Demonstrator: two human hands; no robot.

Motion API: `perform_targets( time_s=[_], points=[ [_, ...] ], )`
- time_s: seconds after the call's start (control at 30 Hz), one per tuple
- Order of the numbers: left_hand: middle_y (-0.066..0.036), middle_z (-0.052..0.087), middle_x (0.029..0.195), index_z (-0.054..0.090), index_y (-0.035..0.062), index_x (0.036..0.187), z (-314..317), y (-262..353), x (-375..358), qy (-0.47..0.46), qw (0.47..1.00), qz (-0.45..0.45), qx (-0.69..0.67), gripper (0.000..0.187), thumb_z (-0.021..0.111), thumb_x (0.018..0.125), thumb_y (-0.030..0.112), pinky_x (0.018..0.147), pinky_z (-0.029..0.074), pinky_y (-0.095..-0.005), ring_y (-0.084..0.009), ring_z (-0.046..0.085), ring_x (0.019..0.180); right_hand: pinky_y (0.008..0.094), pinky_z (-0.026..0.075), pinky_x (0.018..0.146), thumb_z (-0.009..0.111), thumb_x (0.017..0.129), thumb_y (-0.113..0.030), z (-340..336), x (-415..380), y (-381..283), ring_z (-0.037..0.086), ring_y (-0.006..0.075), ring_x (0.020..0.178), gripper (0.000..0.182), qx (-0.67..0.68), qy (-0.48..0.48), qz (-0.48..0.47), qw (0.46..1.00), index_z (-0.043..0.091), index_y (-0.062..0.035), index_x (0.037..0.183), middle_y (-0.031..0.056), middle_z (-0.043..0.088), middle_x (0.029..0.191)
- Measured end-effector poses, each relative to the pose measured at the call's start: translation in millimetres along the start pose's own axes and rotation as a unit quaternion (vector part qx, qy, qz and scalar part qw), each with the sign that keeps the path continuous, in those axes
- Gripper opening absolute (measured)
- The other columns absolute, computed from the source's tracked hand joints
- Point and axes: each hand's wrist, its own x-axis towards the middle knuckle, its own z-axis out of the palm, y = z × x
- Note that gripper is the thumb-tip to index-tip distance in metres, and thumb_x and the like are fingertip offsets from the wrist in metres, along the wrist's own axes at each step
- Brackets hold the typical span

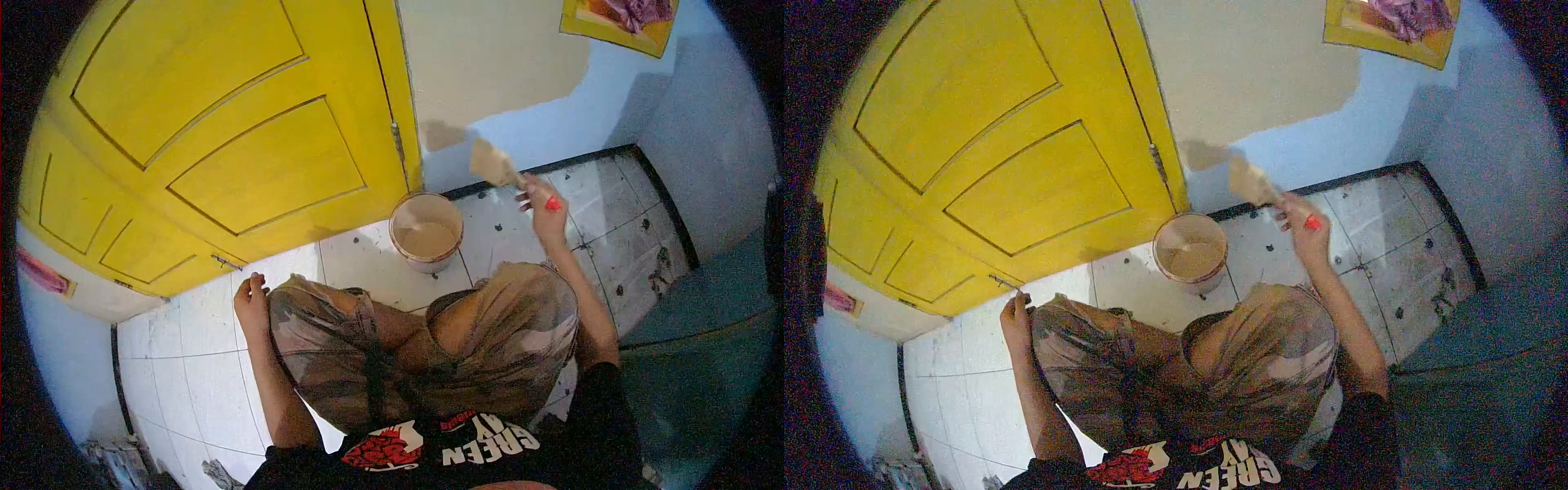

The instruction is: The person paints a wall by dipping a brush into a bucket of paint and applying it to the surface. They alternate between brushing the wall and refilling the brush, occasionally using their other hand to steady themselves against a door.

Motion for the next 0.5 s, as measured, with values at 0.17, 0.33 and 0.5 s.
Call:
perform_targets(
  time_s=[0.17, 0.33, 0.5],
  points=[
    [-0.011, 0.059, 0.077, 0.059, -0.0038, 0.092, 18, -76, 27, 0.003, 0.995, 0.024, 0.100, 0.028, 0.051, 0.088, 0.023, 0.060, 0.045, -0.0291, -0.0160, 0.055, 0.065, 0.0233, 0.049, 0.057, 0.056, 0.087, -0.012, 35, 5, 40, 0.062, 0.0137, 0.072, 0.024, 0.005, -0.060, 0.061, 0.996, 0.059, 0.0030, 0.105, 0.0100, 0.064, 0.091],
    [-0.011, 0.059, 0.076, 0.059, -0.0029, 0.093, 18, -84, 23, 0.006, 0.992, -0.097, 0.085, 0.028, 0.051, 0.087, 0.023, 0.055, 0.045, -0.0296, -0.0174, 0.057, 0.063, 0.0245, 0.050, 0.058, 0.059, 0.085, -0.018, 43, 28, 72, 0.062, 0.0148, 0.072, 0.027, 0.058, -0.079, 0.015, 0.995, 0.060, 0.0014, 0.104, 0.0118, 0.065, 0.085],
    [-0.013, 0.060, 0.079, 0.058, -0.0035, 0.096, 25, -57, 19, 0.034, 0.985, -0.104, 0.134, 0.029, 0.051, 0.086, 0.023, 0.059, 0.046, -0.0309, -0.0208, 0.060, 0.065, 0.0287, 0.049, 0.055, 0.056, 0.086, -0.032, 44, 55, 98, 0.062, 0.0227, 0.071, 0.042, 0.062, -0.108, -0.050, 0.991, 0.057, 0.0061, 0.103, 0.0191, 0.063, 0.089]
  ],
)
